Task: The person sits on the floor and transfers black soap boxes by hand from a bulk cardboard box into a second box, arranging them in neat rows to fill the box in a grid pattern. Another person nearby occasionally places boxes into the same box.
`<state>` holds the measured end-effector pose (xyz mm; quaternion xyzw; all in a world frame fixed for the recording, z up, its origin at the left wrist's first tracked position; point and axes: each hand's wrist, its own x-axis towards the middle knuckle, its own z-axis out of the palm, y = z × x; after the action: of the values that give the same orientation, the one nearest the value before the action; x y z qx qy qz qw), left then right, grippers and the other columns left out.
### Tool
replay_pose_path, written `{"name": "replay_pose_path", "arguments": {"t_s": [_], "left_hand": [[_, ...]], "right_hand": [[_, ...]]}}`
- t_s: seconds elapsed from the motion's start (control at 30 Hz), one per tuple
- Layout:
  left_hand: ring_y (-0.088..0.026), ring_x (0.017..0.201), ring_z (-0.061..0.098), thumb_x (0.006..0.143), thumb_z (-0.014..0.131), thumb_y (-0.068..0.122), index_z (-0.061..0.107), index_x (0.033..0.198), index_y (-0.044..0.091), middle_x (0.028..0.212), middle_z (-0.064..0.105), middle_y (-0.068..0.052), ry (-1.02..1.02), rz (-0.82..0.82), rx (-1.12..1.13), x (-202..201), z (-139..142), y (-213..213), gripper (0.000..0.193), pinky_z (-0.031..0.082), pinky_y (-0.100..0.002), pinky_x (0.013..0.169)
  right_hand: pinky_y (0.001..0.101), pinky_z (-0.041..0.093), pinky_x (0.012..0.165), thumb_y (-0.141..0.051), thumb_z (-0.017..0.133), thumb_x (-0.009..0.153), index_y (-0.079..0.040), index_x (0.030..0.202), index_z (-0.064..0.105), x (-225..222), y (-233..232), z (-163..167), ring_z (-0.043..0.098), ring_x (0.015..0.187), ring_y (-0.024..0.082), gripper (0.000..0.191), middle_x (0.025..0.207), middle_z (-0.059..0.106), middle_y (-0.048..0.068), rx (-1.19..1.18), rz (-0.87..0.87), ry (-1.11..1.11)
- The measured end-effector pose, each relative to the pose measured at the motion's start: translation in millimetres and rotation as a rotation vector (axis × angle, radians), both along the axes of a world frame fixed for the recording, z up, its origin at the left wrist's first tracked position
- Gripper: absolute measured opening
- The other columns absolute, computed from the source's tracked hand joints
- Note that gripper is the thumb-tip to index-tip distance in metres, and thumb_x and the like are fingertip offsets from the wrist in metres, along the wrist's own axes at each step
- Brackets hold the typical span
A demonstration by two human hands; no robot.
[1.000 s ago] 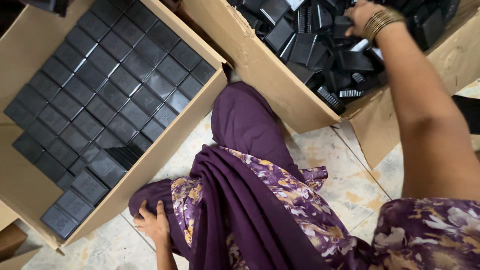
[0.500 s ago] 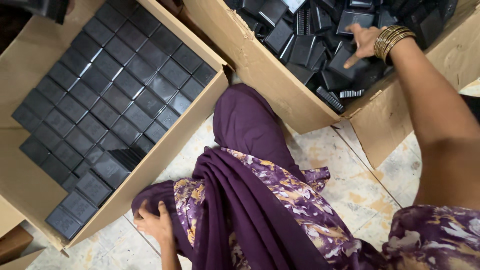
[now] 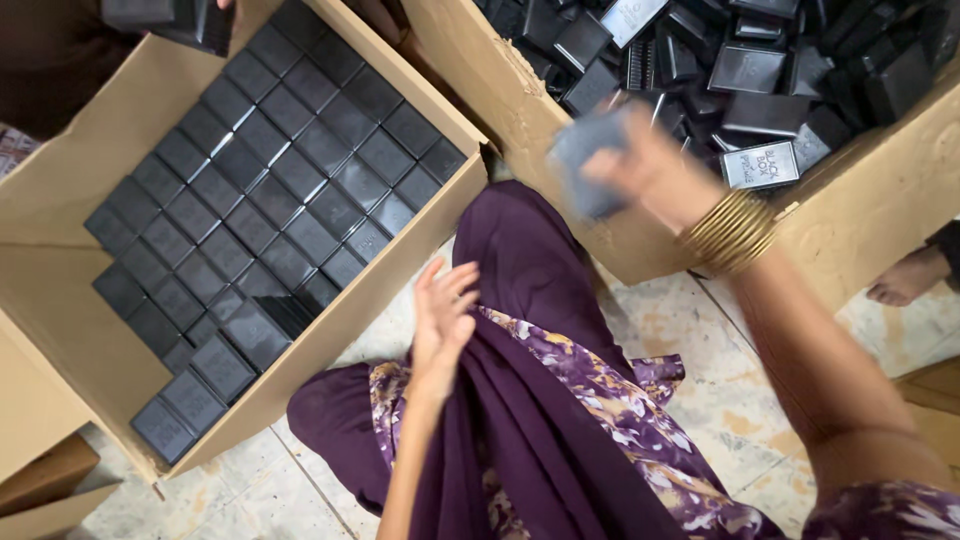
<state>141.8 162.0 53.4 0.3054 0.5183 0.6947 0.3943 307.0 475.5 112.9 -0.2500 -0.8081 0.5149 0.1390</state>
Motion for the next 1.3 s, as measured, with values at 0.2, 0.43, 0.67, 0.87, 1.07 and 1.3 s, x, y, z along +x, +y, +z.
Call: {"name": "replay_pose_path", "arguments": {"t_s": [0.2,0.43,0.67,0.87,1.07,1.3], "left_hand": [[-0.021,0.117,0.061,0.095,0.070,0.019,0.047,0.150,0.007,0.130,0.061,-0.008,-0.666,0.047,-0.115,20,-6,24,0.061,0.049,-0.039,0.104],[-0.021,0.117,0.065,0.091,0.062,0.016,0.051,0.145,0.005,0.133,0.064,-0.010,-0.742,0.305,-0.251,7,4,-43,0.057,0.052,-0.038,0.102],[-0.026,0.116,0.064,0.090,0.060,0.019,0.053,0.146,0.003,0.133,0.064,-0.013,-0.811,0.475,-0.272,-3,4,-74,0.059,0.050,-0.040,0.100],[-0.027,0.113,0.064,0.091,0.059,0.025,0.053,0.144,0.002,0.131,0.066,-0.011,-0.847,0.509,-0.233,-15,-7,-86,0.058,0.049,-0.043,0.098],[-0.025,0.115,0.064,0.093,0.058,0.024,0.054,0.144,0.001,0.131,0.066,-0.011,-0.809,0.492,-0.187,-21,-15,-87,0.056,0.049,-0.041,0.099],[-0.023,0.117,0.063,0.093,0.057,0.022,0.054,0.144,0.003,0.133,0.066,-0.009,-0.848,0.443,-0.154,-16,-20,-74,0.054,0.048,-0.039,0.098]], "right_hand": [[0.0348,0.056,0.092,-0.032,0.052,0.106,0.002,0.120,0.064,-49,3,-27,0.071,0.097,0.018,0.038,0.103,0.074,0.012,0.080,0.274,0.019],[0.0489,0.052,0.092,-0.040,0.081,0.093,0.006,0.136,0.038,-122,178,-123,0.064,0.106,0.045,0.077,0.113,0.061,0.034,0.260,-0.676,-0.264],[0.0413,0.052,0.073,-0.015,0.094,0.078,0.003,0.136,0.040,-172,173,-129,0.066,0.084,0.028,0.081,0.104,0.072,0.018,-0.260,-0.764,0.275],[0.0338,0.059,0.078,-0.024,0.082,0.087,-0.003,0.110,0.074,-86,179,-125,0.072,0.087,0.017,0.032,0.104,0.077,0.011,-0.175,-0.615,0.183],[0.0616,0.043,0.099,-0.057,0.082,0.080,0.000,0.144,0.039,-26,142,-157,0.041,0.128,0.055,0.096,0.147,0.033,0.034,0.250,-0.683,-0.901],[0.0522,0.042,0.104,-0.031,0.097,0.060,-0.006,0.157,0.026,-59,126,-160,0.046,0.123,0.043,0.123,0.133,0.052,0.023,0.444,-0.601,-0.701]]}}
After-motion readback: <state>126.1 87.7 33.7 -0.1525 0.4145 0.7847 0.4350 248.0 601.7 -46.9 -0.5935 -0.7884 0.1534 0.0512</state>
